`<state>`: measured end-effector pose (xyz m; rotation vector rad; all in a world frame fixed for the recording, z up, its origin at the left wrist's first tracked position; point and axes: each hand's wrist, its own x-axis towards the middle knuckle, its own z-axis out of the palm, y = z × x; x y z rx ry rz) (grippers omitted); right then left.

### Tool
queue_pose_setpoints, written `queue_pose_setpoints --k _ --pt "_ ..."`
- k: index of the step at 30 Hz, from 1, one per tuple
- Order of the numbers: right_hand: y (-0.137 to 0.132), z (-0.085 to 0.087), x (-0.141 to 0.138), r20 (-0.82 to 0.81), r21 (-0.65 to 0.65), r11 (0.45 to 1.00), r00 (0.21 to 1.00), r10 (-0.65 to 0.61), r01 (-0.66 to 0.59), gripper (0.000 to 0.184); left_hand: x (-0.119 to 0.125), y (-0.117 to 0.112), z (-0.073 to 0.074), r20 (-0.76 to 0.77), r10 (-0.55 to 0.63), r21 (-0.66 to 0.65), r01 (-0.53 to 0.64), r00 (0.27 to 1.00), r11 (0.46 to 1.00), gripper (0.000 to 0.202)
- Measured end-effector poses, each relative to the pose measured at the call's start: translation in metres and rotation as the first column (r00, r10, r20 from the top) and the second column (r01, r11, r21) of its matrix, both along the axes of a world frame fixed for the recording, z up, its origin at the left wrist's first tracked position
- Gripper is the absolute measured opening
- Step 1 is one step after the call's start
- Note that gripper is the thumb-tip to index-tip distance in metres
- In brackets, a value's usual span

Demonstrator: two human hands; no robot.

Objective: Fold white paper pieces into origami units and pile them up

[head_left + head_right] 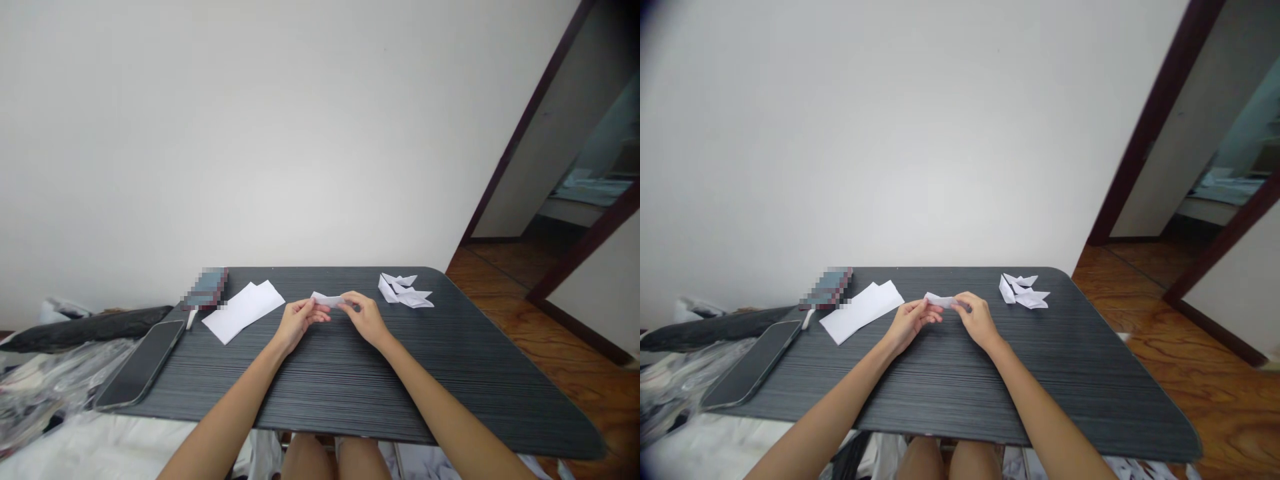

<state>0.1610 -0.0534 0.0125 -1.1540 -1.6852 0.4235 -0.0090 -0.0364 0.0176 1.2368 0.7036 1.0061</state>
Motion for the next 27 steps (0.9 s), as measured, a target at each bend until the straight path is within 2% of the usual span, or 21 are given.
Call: queue_pose_setpoints --k 8,15,21,27 --pt "-0.006 0.002 0.003 0.219 0.171 0.982 0.975 0.042 -0.08 0.02 -0.003 0.002 -0.001 0.08 0.004 -0.133 0.007 0.997 0.991 0.032" --pt "-0.007 0.004 0.008 0.386 0.244 0.962 0.922 0.017 -0.119 0.024 -0.005 0.001 0.002 0.09 -0.018 -0.152 0.032 0.996 0.988 0.031" --pt "-0.013 0.008 0.008 0.475 0.201 0.973 0.88 0.008 -0.118 0.023 -0.005 -0.001 0.003 0.11 -0.043 -0.101 0.054 0.993 0.993 0.031" --pt "-0.017 0.01 0.008 0.559 0.151 0.978 0.828 0.033 -0.141 0.03 -0.004 -0.002 0.004 0.109 -0.067 -0.093 0.078 0.992 0.993 0.033"
